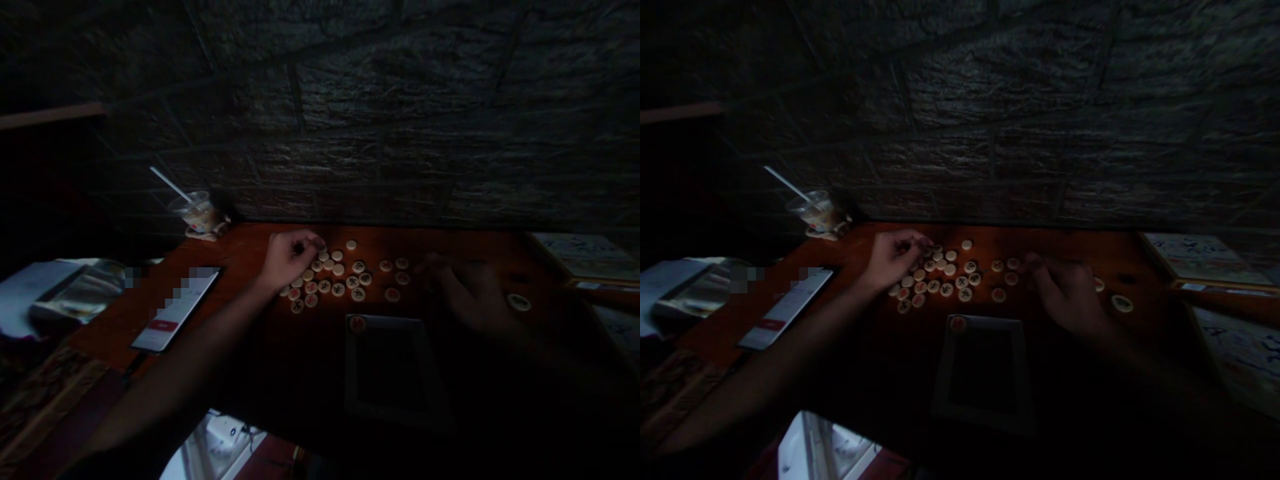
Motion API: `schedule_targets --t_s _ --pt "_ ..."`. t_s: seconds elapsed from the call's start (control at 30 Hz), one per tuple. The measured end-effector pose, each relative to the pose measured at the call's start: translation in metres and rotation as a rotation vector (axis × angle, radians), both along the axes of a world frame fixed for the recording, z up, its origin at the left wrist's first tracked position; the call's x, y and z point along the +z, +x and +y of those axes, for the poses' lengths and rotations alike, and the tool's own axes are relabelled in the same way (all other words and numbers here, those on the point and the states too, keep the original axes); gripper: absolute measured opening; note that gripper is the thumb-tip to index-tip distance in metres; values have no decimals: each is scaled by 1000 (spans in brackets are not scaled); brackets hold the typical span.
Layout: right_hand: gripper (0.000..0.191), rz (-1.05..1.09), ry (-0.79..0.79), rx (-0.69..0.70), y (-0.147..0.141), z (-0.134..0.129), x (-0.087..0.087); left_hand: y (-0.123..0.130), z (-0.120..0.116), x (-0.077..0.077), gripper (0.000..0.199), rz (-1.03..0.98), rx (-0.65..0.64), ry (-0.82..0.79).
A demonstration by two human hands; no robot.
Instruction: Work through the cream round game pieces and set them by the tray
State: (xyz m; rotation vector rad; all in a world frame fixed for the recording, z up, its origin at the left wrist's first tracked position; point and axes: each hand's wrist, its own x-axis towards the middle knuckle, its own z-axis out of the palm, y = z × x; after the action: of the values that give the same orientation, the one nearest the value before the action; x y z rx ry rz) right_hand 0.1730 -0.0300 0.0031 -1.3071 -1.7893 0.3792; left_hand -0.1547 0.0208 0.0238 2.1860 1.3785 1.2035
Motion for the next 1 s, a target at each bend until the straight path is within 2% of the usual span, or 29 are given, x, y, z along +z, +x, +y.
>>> schedule_targets --t_s 0.1,0.23,0.37,0.5,0.6,0.73,0.87,1.0 --pt "66 -6 -13 -14 1 0 0 -3 3 3 24 42 -19 2" --pt "64 1 -40 -59 2 1 -1 -9 8 2 24 37 24 34" --pt "64 -8 -29 -32 2 3 -3 -9 8 1 25 47 41 47" --pt "57 17 -5 -19 1 3 -4 -4 2 4 26 182 55 6" --pt "52 20 6 2 -1 2 -2 -4 2 6 24 255 106 -45" --pt "49 29 3 18 -1 2 -2 -14 8 9 27 246 246 -43" --pt "52 21 11 28 1 3 -5 -27 11 15 23 358 317 -162" --pt "52 9 10 19 3 5 -7 -33 10 25 17 471 287 -309"
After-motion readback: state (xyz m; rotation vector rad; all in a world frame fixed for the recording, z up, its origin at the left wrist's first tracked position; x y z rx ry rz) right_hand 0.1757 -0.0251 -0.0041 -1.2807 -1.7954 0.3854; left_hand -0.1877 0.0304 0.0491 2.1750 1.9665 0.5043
